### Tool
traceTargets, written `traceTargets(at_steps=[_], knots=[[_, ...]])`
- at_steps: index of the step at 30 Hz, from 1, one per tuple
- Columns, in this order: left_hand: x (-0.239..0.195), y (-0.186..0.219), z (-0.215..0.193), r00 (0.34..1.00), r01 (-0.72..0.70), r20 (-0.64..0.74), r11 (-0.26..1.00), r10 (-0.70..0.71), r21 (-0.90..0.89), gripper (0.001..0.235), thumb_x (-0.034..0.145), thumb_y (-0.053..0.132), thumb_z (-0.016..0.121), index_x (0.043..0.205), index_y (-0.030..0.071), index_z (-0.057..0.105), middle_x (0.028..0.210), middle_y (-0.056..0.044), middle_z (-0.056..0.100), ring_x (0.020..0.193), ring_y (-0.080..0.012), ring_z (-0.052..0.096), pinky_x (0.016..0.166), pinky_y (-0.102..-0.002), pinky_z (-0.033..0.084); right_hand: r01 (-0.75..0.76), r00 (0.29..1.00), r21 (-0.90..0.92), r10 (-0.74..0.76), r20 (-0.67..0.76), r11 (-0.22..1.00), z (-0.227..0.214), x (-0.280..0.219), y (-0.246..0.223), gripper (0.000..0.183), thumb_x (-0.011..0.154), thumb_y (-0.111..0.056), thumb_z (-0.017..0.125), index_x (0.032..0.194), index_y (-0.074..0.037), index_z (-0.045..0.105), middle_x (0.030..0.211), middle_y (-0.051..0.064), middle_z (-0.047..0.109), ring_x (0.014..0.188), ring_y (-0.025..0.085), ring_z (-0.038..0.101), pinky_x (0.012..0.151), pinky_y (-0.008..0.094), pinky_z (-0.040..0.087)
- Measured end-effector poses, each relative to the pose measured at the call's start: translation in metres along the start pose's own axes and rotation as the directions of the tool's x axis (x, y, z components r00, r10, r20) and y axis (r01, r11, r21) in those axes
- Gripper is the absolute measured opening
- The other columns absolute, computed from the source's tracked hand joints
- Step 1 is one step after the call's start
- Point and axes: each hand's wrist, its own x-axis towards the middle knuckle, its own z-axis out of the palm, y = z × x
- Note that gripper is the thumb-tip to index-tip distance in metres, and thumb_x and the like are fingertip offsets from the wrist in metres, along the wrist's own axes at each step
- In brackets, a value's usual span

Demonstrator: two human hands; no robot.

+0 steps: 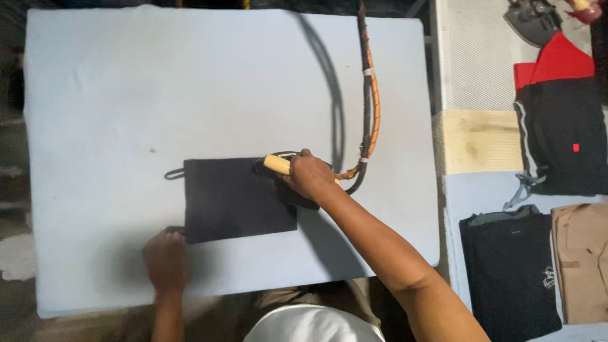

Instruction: The person folds a black tank top, a striped tank top, and a striped polo shirt by hand on a table, then uses an iron on each folded item.

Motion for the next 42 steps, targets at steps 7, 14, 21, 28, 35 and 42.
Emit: traceTargets(at_steps=[7, 14, 21, 28, 35, 42], knots=[[0.007, 0.031, -0.025, 0.825, 0.564, 0.215, 0.782, -0.522, -0.266, 0.054, 0.110, 0.033, 0.054, 0.144, -0.009, 0.053, 0.142, -0.033, 0.055, 0.135, -0.0481, 0.047, 0.113, -0.054, 0.037, -0.089, 0.988, 0.197, 0.112, -0.108, 0.976, -0.041, -0.010, 0.110, 0.044, 0.083, -0.040, 0.077, 0.104, -0.001, 0.077, 0.111, 0.026, 0.064, 0.090, 0.044, 0.070, 0.084, 0.049, 0.056], [0.038, 0.057, -0.039, 0.705, 0.702, 0.284, 0.695, -0.650, -0.154, 0.064, 0.109, 0.040, 0.052, 0.146, -0.012, 0.053, 0.147, -0.035, 0.053, 0.138, -0.0492, 0.046, 0.118, -0.054, 0.035, -0.372, 0.897, 0.181, 0.403, -0.182, 0.910, -0.096, -0.044, 0.285, 0.060, 0.085, -0.056, 0.076, 0.099, 0.003, 0.075, 0.091, 0.027, 0.073, 0.085, 0.040, 0.073, 0.081, 0.049, 0.057], [0.062, 0.077, -0.051, 0.618, 0.768, 0.356, 0.636, -0.701, -0.079, 0.059, 0.106, 0.036, 0.055, 0.144, -0.008, 0.052, 0.142, -0.032, 0.055, 0.133, -0.0482, 0.049, 0.112, -0.058, 0.034, -0.449, 0.824, 0.051, 0.435, -0.362, 0.892, -0.095, -0.046, 0.456, 0.071, 0.087, -0.063, 0.074, 0.109, 0.005, 0.069, 0.098, 0.033, 0.071, 0.096, 0.049, 0.069, 0.086, 0.055, 0.053], [0.048, 0.067, -0.038, 0.966, 0.215, 0.100, 0.955, -0.238, 0.202, 0.023, 0.097, 0.024, 0.064, 0.116, 0.011, 0.067, 0.127, -0.027, 0.065, 0.118, -0.0433, 0.061, 0.099, -0.050, 0.048, -0.428, 0.813, -0.146, 0.309, -0.493, 0.892, -0.094, -0.050, 0.508, 0.066, 0.101, -0.055, 0.079, 0.116, 0.007, 0.062, 0.098, 0.035, 0.070, 0.094, 0.053, 0.068, 0.082, 0.057, 0.055], [0.050, 0.114, -0.080, 0.867, 0.497, 0.136, 0.850, -0.479, -0.174, 0.063, 0.092, 0.025, 0.074, 0.141, -0.010, 0.053, 0.141, -0.033, 0.053, 0.129, -0.0482, 0.053, 0.109, -0.055, 0.043, -0.485, 0.767, 0.226, 0.535, -0.354, 0.845, -0.093, -0.054, 0.481, 0.049, 0.105, -0.037, 0.074, 0.129, 0.002, 0.058, 0.100, 0.032, 0.067, 0.078, 0.047, 0.066, 0.060, 0.057, 0.054], [0.041, 0.118, -0.085, 0.978, 0.118, 0.180, 0.991, -0.104, -0.069, 0.053, 0.090, 0.024, 0.071, 0.139, 0.008, 0.058, 0.149, -0.019, 0.052, 0.137, -0.0380, 0.048, 0.117, -0.059, 0.033, -0.607, 0.748, 0.069, 0.598, -0.288, 0.792, -0.094, -0.061, 0.461, 0.046, 0.103, -0.031, 0.072, 0.133, 0.001, 0.061, 0.115, 0.027, 0.067, 0.101, 0.043, 0.064, 0.088, 0.054, 0.051]])
